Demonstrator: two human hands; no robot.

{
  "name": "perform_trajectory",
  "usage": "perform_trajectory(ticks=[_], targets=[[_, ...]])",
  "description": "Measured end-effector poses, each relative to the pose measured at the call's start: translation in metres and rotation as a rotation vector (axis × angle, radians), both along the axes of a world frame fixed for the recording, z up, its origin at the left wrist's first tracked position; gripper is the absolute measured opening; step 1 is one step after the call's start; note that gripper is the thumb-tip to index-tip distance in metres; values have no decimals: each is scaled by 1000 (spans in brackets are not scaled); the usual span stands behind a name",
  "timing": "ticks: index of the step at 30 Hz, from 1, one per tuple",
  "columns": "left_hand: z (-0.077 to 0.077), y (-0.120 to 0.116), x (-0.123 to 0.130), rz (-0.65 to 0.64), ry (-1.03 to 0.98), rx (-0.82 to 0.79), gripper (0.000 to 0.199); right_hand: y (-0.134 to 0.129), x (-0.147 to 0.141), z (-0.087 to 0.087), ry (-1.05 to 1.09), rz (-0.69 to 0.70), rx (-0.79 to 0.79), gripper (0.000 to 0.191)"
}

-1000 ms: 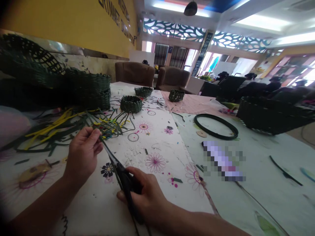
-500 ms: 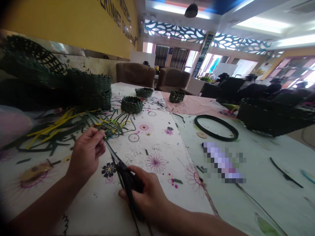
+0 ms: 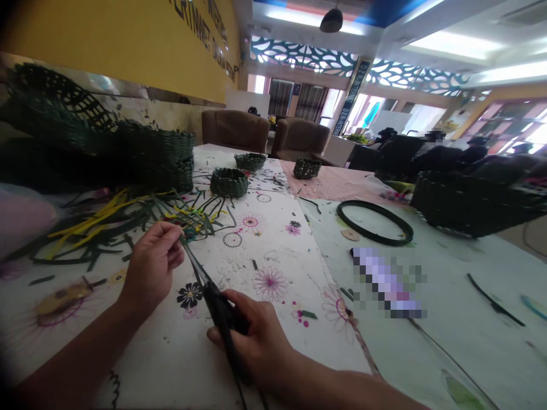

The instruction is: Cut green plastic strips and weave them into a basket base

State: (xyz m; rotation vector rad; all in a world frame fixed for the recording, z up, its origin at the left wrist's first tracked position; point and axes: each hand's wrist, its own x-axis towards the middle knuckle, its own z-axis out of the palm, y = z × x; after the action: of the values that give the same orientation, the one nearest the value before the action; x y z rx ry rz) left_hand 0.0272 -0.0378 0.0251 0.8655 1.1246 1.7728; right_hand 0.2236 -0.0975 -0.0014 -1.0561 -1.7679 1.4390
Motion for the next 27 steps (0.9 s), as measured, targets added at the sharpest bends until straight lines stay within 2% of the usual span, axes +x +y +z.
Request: perform_trajectory(ticks=[5,10,18,25,27], targets=[[-1,-3,2,0,52,-5,25,4,0,-8,107,11,-37,23],[-4,-5,6,-49,54,-12,24,5,-1,-8,200,22,-99,25],[-8,-5,6,-63,58,3,24,2,1,0,164,32,-90,17],[-11,-4,-4,23,421,86,29,3,1,-4,131,-10,-5,17],[-12,-5,-5,38,470,82,30,3,1,-7,136,-22,-6,18]])
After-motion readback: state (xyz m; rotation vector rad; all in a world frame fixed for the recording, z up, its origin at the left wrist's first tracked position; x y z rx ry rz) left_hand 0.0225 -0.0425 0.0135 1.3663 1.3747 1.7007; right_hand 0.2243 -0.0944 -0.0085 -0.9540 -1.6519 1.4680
